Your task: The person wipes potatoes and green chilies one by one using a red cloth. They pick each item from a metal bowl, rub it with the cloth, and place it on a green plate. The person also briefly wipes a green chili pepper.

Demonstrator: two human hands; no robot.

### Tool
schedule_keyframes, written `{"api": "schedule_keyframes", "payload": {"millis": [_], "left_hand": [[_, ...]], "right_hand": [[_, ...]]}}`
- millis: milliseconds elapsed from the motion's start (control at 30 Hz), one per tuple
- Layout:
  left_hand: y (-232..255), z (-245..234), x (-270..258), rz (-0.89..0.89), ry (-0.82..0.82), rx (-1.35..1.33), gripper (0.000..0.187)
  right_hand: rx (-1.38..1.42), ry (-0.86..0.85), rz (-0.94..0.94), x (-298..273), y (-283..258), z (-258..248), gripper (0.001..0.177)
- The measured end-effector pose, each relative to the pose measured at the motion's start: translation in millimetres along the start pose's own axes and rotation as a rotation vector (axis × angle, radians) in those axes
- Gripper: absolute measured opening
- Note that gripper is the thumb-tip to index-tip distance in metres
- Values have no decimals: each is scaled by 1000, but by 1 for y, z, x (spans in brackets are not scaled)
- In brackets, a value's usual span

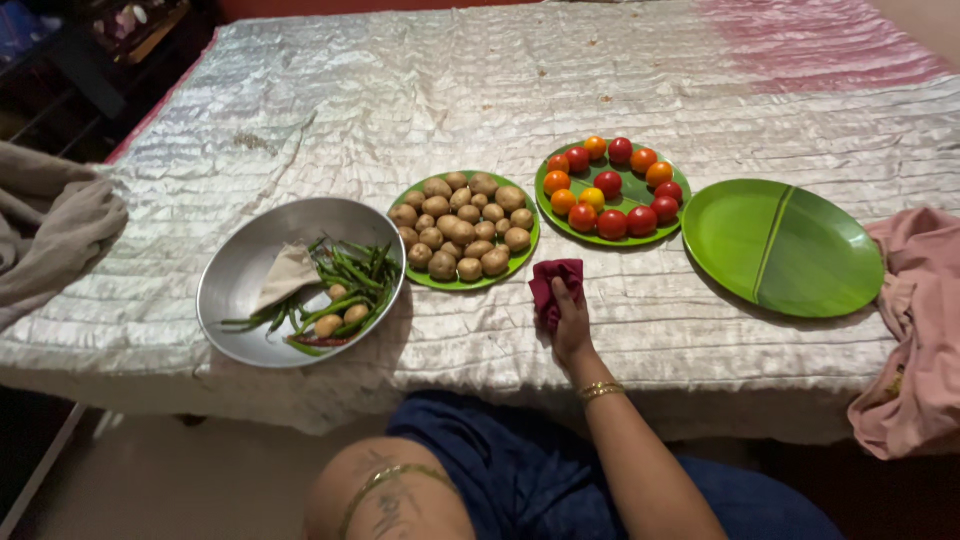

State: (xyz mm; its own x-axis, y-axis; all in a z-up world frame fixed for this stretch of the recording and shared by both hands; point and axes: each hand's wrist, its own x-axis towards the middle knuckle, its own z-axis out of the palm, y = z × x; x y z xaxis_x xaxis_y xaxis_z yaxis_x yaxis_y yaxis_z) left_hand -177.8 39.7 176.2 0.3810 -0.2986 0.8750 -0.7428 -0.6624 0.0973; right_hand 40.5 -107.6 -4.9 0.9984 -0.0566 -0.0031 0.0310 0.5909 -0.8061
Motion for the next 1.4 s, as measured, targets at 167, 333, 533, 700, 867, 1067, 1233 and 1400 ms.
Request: {"api": "schedule_keyframes", "payload": {"millis": [167,333,533,700,867,1067,1233,1400], "left_hand": [[39,-12,-8,32,-95,18,16],[68,-11,-17,79,-171,5,15],[68,-5,-27,142,-281,7,15],[67,9,-19,208,-312,0,14],[64,21,1,276,-285,21,14],[63,19,4,278,-281,57,14],[62,11,-3,310,-328,47,14],[58,7,3,323,-340,71,13]], "right_hand": [[-50,-4,-10,-12,-6,-1,29],[-33,-5,-23,-18,-8,-4,31],[-85,-16,-8,-22,-2,-7,33],[-94,-15,-1,-23,-6,-11,33],[-77,18,-7,-22,2,-14,31],[-99,2,-5,-20,8,-29,26],[-85,6,8,-22,1,-23,26],[-90,10,19,-25,-3,-17,28]]}}
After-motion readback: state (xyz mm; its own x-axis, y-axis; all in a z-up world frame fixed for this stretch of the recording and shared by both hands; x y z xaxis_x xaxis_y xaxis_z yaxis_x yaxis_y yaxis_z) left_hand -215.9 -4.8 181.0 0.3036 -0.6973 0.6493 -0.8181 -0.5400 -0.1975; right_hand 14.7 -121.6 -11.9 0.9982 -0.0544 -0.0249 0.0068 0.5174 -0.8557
